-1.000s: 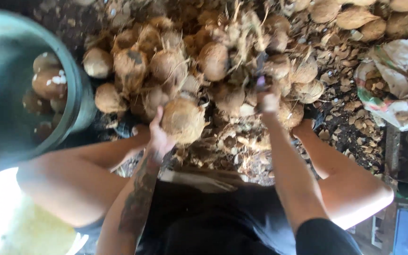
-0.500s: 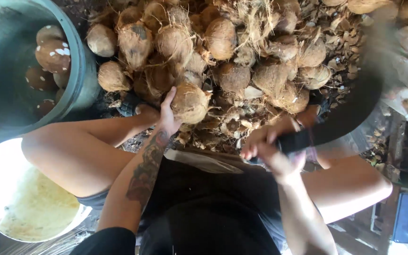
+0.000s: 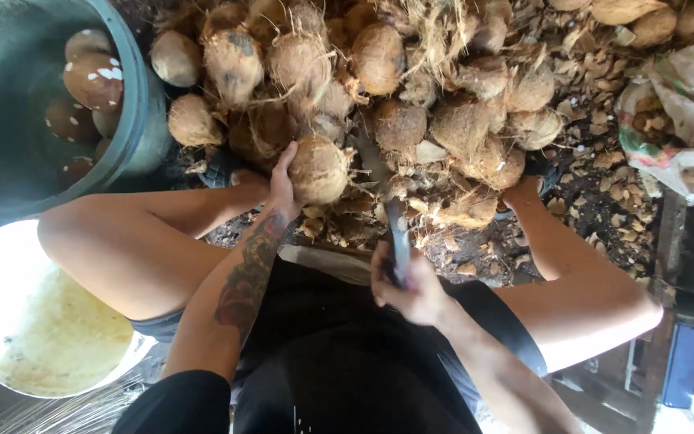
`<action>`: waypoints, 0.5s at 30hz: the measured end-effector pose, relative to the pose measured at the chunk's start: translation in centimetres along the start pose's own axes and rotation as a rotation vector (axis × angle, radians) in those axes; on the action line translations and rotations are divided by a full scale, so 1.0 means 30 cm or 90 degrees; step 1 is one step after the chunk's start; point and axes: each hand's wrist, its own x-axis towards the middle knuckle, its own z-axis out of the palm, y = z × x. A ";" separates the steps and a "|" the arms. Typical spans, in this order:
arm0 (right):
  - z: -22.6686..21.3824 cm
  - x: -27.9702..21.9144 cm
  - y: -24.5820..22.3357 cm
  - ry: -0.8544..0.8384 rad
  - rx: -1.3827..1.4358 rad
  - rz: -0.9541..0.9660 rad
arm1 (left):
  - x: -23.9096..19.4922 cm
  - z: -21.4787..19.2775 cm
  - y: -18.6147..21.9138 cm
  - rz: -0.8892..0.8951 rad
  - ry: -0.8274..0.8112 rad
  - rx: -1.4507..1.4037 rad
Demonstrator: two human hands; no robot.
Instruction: The person sits cross-legged on the ground and uses a machete to peel the fibrous husk off coconuts. They hold each coconut with one hand and strike it repeatedly with the machete to remove the outer layer, then place the peeled coconut into a nearby bucket.
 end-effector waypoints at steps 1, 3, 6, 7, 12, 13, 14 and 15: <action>-0.003 -0.006 -0.028 -0.016 0.041 -0.197 | -0.019 0.011 0.012 0.015 -0.034 0.059; 0.011 -0.021 -0.117 -0.029 0.080 -0.396 | -0.046 0.030 0.022 0.031 -0.072 0.121; 0.026 -0.004 -0.101 0.132 -0.149 -0.445 | -0.046 0.050 0.013 0.058 -0.075 0.054; 0.004 0.035 0.033 0.092 -0.226 -0.342 | -0.037 0.051 0.012 0.037 -0.064 -0.019; 0.014 0.075 0.226 0.054 -0.135 0.419 | -0.014 0.037 0.033 0.023 -0.099 -0.134; 0.004 0.064 0.128 0.052 -0.185 0.354 | 0.005 0.033 0.025 0.023 -0.086 -0.130; -0.007 0.053 0.033 0.050 -0.235 0.288 | 0.027 0.028 0.015 0.023 -0.073 -0.125; -0.010 0.043 0.004 0.050 -0.234 0.293 | 0.027 0.028 0.019 0.019 -0.071 -0.125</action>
